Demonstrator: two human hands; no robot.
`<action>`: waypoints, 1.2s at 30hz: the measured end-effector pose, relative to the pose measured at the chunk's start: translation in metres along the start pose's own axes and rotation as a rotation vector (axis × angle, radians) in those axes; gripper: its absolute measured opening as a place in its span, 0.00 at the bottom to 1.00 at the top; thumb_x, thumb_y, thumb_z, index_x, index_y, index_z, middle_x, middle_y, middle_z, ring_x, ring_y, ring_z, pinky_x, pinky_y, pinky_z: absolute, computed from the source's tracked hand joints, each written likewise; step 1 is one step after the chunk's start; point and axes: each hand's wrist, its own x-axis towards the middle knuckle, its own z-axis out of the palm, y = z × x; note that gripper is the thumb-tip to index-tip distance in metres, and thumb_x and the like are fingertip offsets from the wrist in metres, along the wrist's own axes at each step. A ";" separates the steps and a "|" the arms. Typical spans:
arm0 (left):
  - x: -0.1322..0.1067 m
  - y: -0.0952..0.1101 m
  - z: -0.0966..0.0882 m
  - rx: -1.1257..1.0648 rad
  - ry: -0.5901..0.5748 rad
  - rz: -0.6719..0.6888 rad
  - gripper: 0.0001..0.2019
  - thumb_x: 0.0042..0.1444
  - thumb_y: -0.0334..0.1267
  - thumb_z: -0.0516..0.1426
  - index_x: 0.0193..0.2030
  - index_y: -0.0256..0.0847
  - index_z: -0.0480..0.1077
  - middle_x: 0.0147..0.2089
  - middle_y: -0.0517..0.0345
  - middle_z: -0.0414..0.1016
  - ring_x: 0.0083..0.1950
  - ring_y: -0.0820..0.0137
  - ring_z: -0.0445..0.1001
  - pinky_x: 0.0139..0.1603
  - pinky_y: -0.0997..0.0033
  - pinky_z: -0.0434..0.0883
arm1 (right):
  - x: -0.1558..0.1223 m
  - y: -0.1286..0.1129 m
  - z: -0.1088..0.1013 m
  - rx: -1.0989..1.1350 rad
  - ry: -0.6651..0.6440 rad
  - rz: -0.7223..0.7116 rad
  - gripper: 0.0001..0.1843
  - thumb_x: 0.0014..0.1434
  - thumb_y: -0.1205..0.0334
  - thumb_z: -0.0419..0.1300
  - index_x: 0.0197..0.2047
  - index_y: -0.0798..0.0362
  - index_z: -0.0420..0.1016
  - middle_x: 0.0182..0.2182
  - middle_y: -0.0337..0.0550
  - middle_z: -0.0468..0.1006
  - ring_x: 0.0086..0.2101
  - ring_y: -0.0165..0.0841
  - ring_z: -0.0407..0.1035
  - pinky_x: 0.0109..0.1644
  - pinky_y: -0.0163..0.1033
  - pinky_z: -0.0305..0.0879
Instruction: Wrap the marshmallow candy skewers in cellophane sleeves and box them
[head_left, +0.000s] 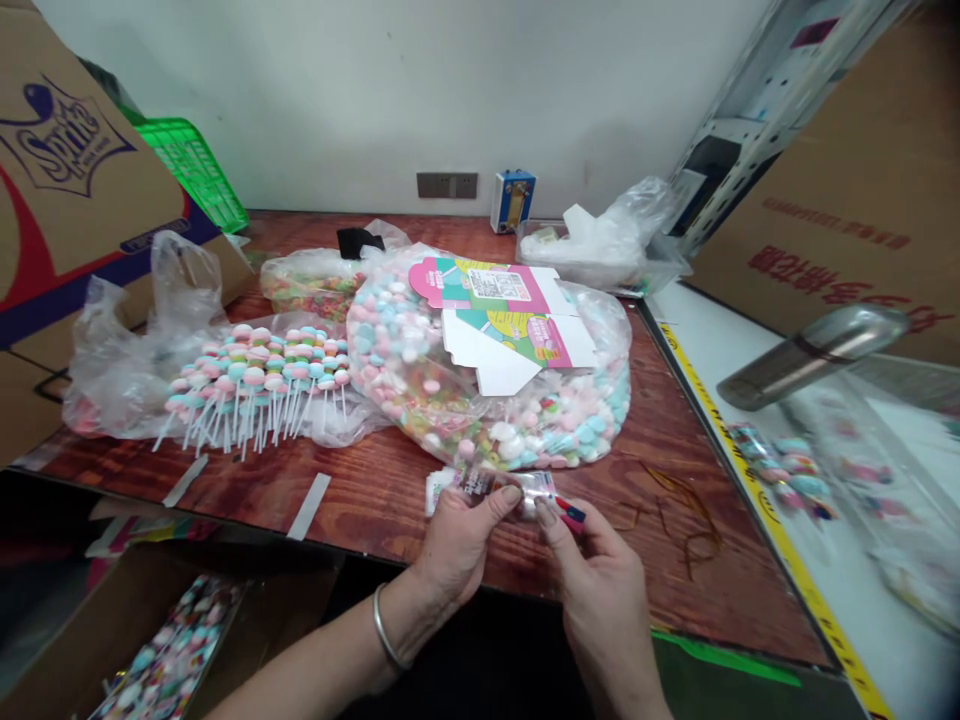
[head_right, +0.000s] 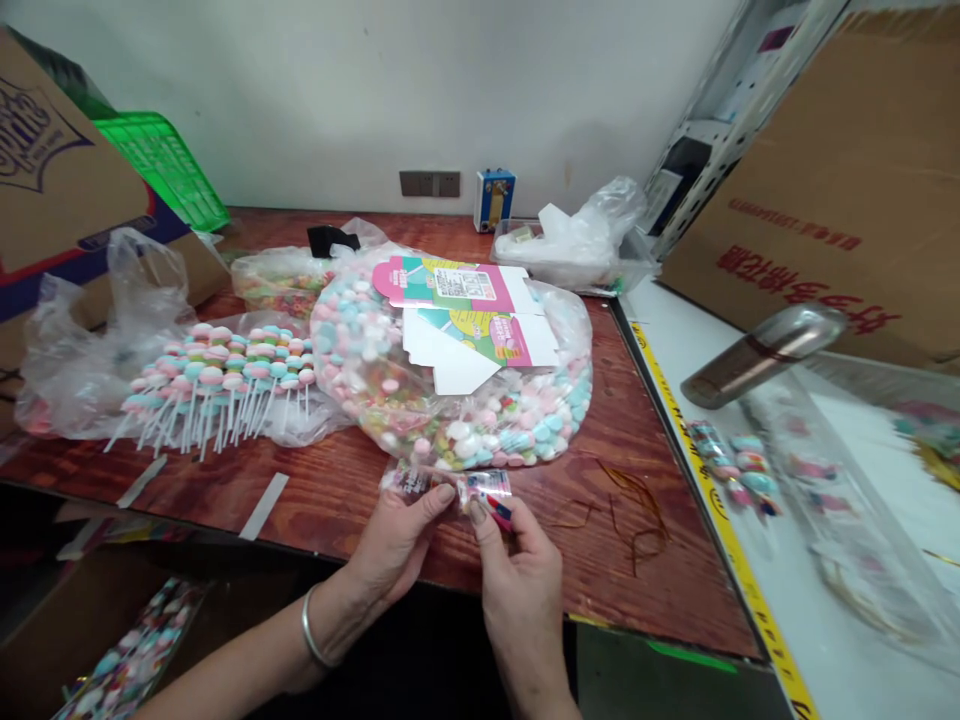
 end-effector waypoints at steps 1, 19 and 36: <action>0.001 0.001 0.000 -0.012 0.036 0.016 0.10 0.44 0.35 0.69 0.29 0.35 0.72 0.31 0.60 0.73 0.34 0.75 0.71 0.40 0.75 0.69 | 0.000 -0.001 0.002 -0.076 -0.014 -0.019 0.12 0.57 0.52 0.63 0.39 0.52 0.77 0.33 0.40 0.79 0.35 0.33 0.72 0.41 0.36 0.67; 0.012 0.016 -0.035 -0.335 0.252 0.003 0.20 0.40 0.40 0.71 0.29 0.39 0.63 0.21 0.69 0.64 0.22 0.81 0.61 0.25 0.81 0.63 | 0.002 -0.019 0.037 -0.566 0.013 -0.730 0.11 0.63 0.59 0.57 0.48 0.51 0.72 0.49 0.48 0.69 0.52 0.39 0.64 0.57 0.46 0.60; -0.002 0.134 -0.160 -0.264 0.566 0.477 0.14 0.39 0.33 0.71 0.27 0.36 0.69 0.23 0.66 0.66 0.23 0.82 0.60 0.26 0.82 0.62 | 0.069 -0.015 0.225 -0.363 -0.547 -0.314 0.14 0.61 0.52 0.54 0.39 0.51 0.77 0.34 0.43 0.80 0.33 0.35 0.72 0.38 0.38 0.65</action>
